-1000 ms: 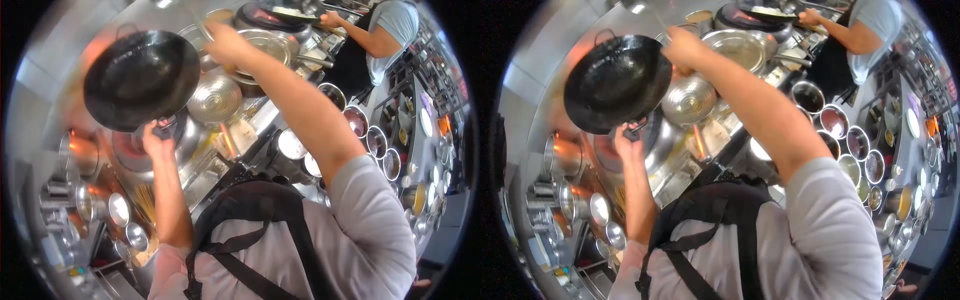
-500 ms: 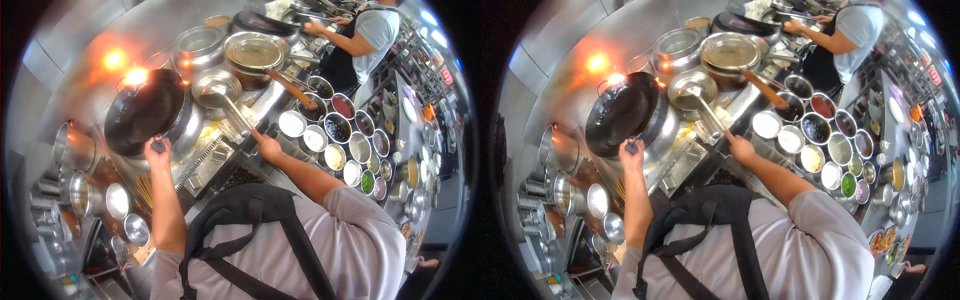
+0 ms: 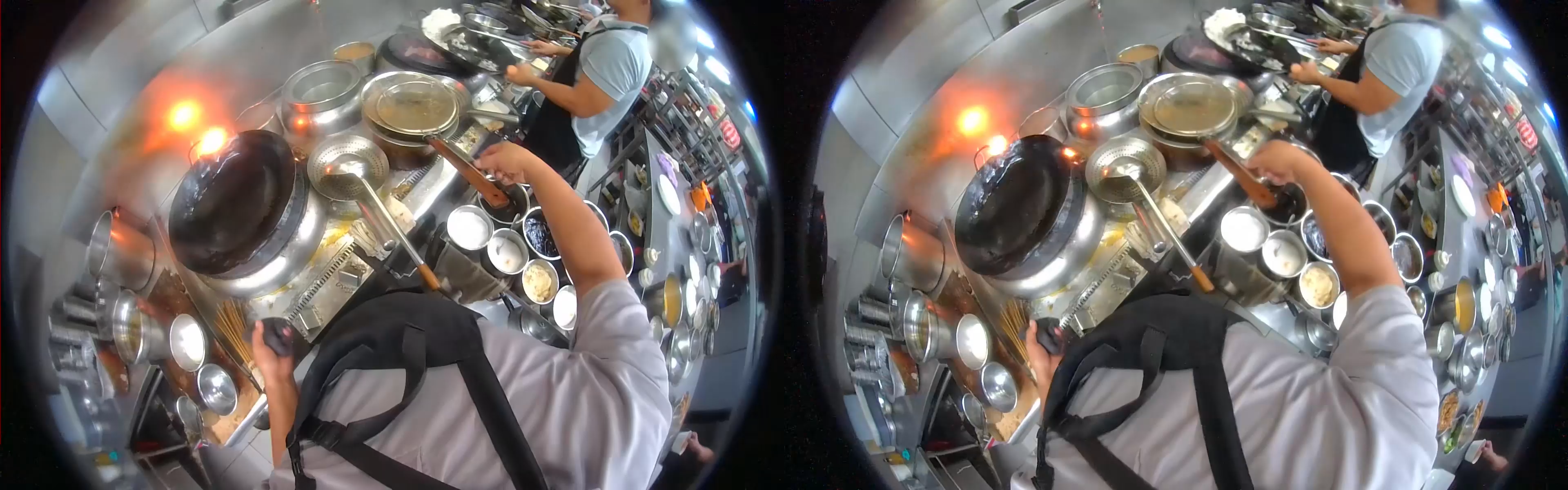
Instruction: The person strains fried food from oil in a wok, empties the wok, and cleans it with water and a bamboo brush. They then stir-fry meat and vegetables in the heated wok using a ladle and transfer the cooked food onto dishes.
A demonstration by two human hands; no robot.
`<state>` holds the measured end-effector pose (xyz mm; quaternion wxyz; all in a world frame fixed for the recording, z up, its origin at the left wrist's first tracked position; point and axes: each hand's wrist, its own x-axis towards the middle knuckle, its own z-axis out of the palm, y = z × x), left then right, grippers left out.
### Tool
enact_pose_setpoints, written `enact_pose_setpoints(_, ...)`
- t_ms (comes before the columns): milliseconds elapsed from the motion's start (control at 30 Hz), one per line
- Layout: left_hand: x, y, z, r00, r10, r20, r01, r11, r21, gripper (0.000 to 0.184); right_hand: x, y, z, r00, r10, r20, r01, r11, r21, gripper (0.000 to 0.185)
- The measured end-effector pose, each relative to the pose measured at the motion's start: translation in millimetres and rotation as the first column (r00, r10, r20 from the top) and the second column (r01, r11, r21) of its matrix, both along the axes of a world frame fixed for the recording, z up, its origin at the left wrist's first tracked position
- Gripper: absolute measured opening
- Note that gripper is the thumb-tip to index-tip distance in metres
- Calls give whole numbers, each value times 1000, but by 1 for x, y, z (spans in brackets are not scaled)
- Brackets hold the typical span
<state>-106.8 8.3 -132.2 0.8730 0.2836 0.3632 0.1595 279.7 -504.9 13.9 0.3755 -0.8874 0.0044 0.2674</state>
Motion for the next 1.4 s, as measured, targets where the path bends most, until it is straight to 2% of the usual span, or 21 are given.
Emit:
enact_pose_setpoints(67,-10,-12,1,998,-15,-59,15,1000,8,28,18,-9,-17,974,-102,-201,189,858,478,20)
enact_pose_setpoints(100,-13,-15,-1,998,-2,-60,2,1000,3,28,22,-7,-22,975,-90,-202,178,863,474,20)
enact_pose_setpoints(167,-21,-20,-6,999,2,-45,-4,999,-46,30,25,-1,-33,915,-175,-363,360,759,542,14)
enact_pose_setpoints(200,-24,-23,-5,999,20,-47,-22,999,-49,30,11,12,-24,932,-193,-308,316,848,425,9)
enact_pose_setpoints(333,-38,-36,2,984,158,-80,-164,984,-75,31,0,27,-25,977,-175,-125,211,897,389,7)
enact_pose_setpoints(433,-57,-37,-1,970,225,-89,-231,971,-62,30,14,14,-28,963,-113,-246,227,830,509,14)
enact_pose_setpoints(467,-64,-38,-3,968,238,-78,-243,968,-64,30,17,16,-31,933,-165,-321,310,820,481,19)
enact_pose_setpoints(567,-77,-36,-17,924,346,-164,-365,925,-107,29,-18,50,-20,972,-143,-188,210,888,409,22)
enact_pose_setpoints(633,-81,-41,-18,935,335,-120,-345,935,-79,28,7,31,-51,990,-83,-115,125,895,428,24)
enact_pose_setpoints(700,-81,-44,-12,941,331,-73,-334,942,-43,27,15,24,-51,968,-64,-241,177,857,484,25)
enact_pose_setpoints(767,-80,-46,-7,943,316,-99,-320,947,-28,25,10,14,-41,962,-95,-256,214,844,493,19)
enact_pose_setpoints(833,-80,-46,-9,941,323,-101,-326,945,-18,25,6,2,-27,962,-132,-240,254,758,601,14)
enact_pose_setpoints(900,-80,-46,-11,938,331,-107,-334,943,-10,24,14,-4,-15,960,-67,-272,241,693,680,12)
enact_pose_setpoints(967,-80,-44,-10,926,361,-110,-367,929,-47,24,20,3,7,995,-68,-69,96,782,616,12)
enact_pose_setpoints(1033,-77,-46,-1,926,357,-126,-365,930,-44,24,10,50,53,986,-7,168,-68,899,432,12)
enact_pose_setpoints(1100,-73,-47,7,921,364,-137,-372,927,-37,24,37,89,52,960,-72,269,-34,928,372,18)
enact_pose_setpoints(1133,-71,-48,10,931,343,-123,-346,938,-7,24,44,114,50,813,49,580,-138,984,111,21)
enact_pose_setpoints(1167,-68,-47,12,942,318,-108,-317,948,24,24,51,139,47,570,224,790,-144,974,-173,24)
enact_pose_setpoints(1233,-64,-46,13,943,314,-109,-313,949,31,25,85,186,12,499,371,783,-52,915,-400,40)
enact_pose_setpoints(1300,-62,-48,11,947,302,-113,-300,953,36,25,65,220,9,579,513,634,-116,821,-559,33)
enact_pose_setpoints(1400,-59,-50,14,963,254,-85,-247,965,89,26,82,230,-13,643,510,571,-195,830,-522,33)
